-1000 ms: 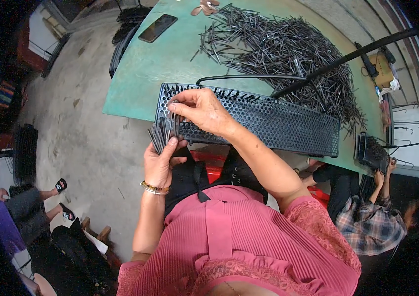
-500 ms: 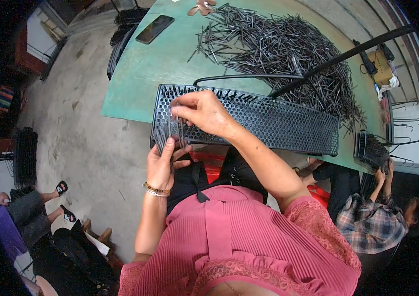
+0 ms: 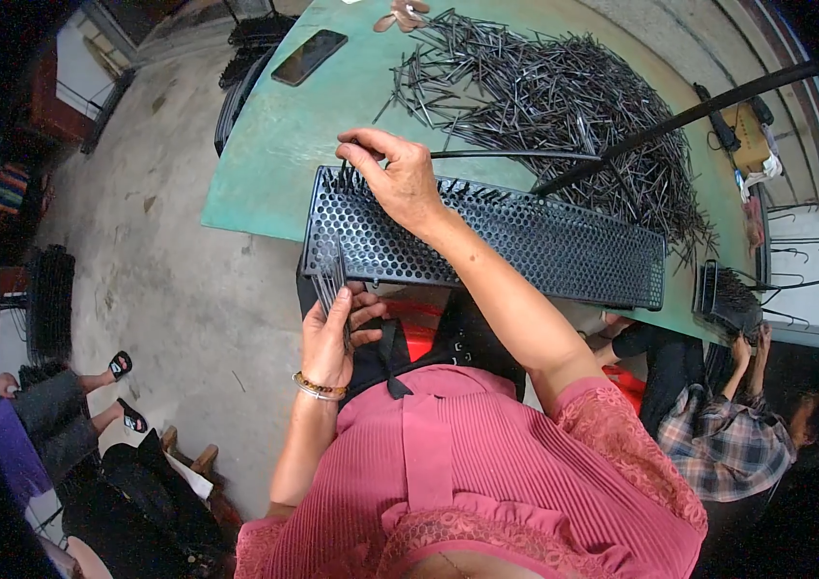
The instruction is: Inserting small metal pins into the holes of a perforated metal plate at a workbench.
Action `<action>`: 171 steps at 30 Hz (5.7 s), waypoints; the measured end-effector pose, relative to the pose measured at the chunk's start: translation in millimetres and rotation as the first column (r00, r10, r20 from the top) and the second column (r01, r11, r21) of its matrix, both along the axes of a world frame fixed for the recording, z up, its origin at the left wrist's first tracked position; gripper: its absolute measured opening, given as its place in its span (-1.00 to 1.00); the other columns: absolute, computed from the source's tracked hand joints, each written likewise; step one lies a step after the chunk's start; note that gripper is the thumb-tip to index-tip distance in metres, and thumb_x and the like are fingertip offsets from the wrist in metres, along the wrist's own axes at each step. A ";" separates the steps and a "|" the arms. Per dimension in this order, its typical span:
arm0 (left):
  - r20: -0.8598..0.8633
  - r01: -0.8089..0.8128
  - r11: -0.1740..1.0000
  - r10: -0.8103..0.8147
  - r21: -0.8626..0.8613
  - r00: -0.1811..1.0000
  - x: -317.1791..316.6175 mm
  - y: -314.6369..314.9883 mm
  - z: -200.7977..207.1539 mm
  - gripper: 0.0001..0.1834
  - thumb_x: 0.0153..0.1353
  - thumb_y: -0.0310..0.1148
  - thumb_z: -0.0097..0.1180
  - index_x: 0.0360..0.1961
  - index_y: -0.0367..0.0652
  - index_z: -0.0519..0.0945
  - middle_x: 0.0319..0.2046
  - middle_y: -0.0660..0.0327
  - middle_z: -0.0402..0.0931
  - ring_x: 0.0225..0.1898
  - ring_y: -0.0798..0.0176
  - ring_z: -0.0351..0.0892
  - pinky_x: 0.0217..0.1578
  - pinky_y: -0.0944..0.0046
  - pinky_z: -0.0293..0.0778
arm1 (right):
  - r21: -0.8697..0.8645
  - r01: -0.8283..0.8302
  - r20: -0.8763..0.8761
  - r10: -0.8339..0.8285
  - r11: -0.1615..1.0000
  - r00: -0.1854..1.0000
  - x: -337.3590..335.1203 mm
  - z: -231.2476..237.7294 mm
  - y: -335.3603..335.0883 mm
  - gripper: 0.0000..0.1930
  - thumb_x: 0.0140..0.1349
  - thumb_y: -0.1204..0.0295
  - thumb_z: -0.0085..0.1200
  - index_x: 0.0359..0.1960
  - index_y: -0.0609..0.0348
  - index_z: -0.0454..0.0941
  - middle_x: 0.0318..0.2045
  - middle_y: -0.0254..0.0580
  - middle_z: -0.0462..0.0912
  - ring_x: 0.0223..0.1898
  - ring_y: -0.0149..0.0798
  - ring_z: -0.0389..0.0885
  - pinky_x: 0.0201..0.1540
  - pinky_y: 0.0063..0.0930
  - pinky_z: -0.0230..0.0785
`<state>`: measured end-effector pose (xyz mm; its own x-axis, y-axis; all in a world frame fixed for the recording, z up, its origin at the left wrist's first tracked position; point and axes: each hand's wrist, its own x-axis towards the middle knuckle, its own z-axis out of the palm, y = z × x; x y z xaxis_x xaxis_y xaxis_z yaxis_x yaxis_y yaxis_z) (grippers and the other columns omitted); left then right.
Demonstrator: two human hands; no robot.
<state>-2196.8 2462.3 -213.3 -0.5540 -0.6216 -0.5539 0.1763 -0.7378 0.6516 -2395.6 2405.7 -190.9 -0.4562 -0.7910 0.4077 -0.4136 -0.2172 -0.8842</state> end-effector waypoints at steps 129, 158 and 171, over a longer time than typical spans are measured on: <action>-0.072 0.049 0.997 -0.045 0.057 0.996 -0.5 -0.3 -5.1 -0.72 0.30 -0.35 -0.10 -0.06 -0.33 0.40 -0.28 0.02 0.54 -0.32 0.26 0.57 -0.36 0.33 0.56 | -0.011 0.117 -0.386 -0.112 0.993 0.916 -2.4 -4.3 31.1 -0.82 0.03 0.55 0.19 -0.29 0.25 0.60 -0.38 -0.15 0.64 -0.42 -0.33 0.62 -0.39 -0.53 0.45; -0.049 0.132 0.990 -0.129 0.056 0.990 3.1 -4.9 -3.7 -0.72 0.32 -0.32 -0.17 -0.07 -0.30 0.37 -0.29 0.04 0.54 -0.37 0.29 0.56 -0.45 0.34 0.54 | -0.172 -0.011 -0.645 -0.104 0.985 0.757 -5.2 6.7 16.3 -0.82 -0.01 0.61 0.15 -0.31 0.26 0.55 -0.38 -0.13 0.60 -0.35 -0.12 0.55 -0.28 -0.33 0.37; -0.052 0.124 0.992 -0.123 0.019 0.991 4.3 -6.7 -7.4 -0.73 0.31 -0.32 -0.13 -0.13 -0.34 0.38 -0.39 0.06 0.53 -0.55 0.41 0.43 -0.62 0.47 0.35 | -0.070 -0.025 -0.712 -0.032 0.997 0.701 1.9 9.3 29.8 -0.79 -0.02 0.66 0.10 -0.28 0.29 0.54 -0.38 -0.10 0.58 -0.36 -0.09 0.54 -0.26 -0.31 0.36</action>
<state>-2192.5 2455.6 -220.6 -0.6534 -0.5346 -0.5359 0.1156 -0.7701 0.6273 -2393.7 2435.6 -181.6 -0.0095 -0.7467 0.6651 -0.9143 -0.2628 -0.3081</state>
